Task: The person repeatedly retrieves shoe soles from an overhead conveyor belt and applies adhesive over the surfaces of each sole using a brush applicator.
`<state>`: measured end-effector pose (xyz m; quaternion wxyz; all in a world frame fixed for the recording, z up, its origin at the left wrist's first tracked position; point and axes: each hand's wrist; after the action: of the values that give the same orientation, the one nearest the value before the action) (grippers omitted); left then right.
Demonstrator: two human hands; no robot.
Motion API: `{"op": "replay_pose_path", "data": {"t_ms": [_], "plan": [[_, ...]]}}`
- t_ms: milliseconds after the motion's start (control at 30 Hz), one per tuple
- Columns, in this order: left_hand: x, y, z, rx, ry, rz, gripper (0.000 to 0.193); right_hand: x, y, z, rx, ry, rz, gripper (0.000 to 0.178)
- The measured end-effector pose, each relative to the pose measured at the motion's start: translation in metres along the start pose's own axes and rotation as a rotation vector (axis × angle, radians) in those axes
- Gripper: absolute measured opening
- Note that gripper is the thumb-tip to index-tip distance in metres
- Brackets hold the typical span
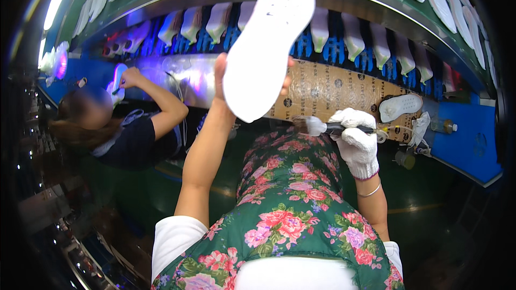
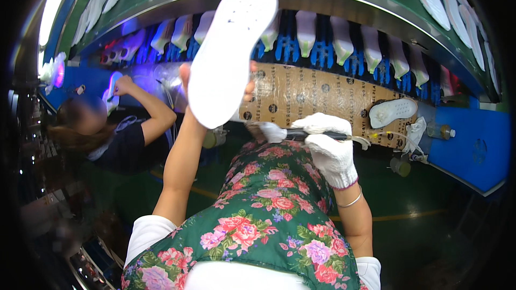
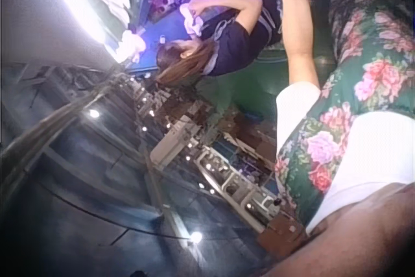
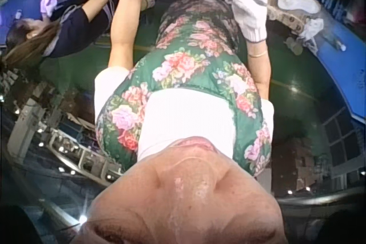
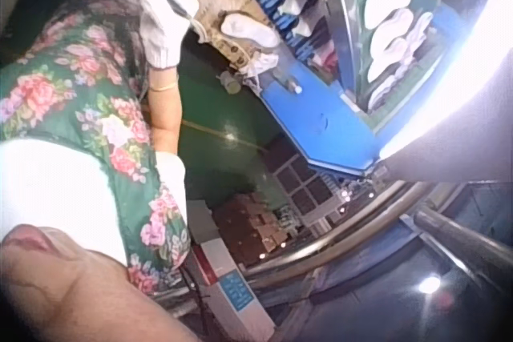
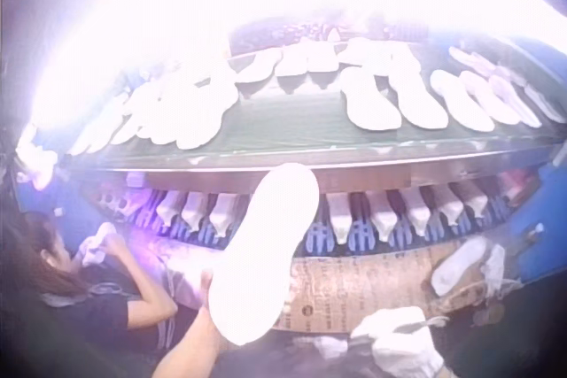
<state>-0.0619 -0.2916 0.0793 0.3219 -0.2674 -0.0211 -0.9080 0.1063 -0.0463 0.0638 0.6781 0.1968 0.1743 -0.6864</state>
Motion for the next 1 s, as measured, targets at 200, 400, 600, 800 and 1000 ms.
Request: {"op": "replay_pose_path", "data": {"t_ms": [200, 400, 600, 800, 1000], "plan": [[0.066, -0.068, 0.012, -0.231, -0.279, 0.073, 0.123, 0.022, 0.011, -0.027, 0.389, -0.021, -0.016, 0.023], [0.075, -0.172, 0.012, 0.129, 0.425, 0.14, 0.101, 0.047, -0.003, -0.027, 0.457, 0.167, 0.001, 0.021], [0.067, -0.127, 0.017, 0.556, -0.926, 0.296, 0.064, 0.05, 0.006, -0.029, 0.549, 0.157, -0.004, 0.023], [0.095, -0.178, 0.008, 0.802, -2.232, 0.411, 0.115, 0.056, 0.008, -0.045, 0.568, 0.154, -0.015, 0.023], [0.1, -0.222, -0.003, 0.653, -2.289, 0.461, 0.102, 0.057, 0.008, -0.032, 0.572, 0.176, -0.008, 0.022]]}}
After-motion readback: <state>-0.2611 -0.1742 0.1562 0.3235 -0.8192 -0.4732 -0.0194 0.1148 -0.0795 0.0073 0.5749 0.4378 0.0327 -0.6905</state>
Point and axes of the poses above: each hand's wrist, its own y-axis away from the middle knuckle, its own z-axis out of the palm, x = y × z, and after that the axes turned 8 degrees about -y, right-handed
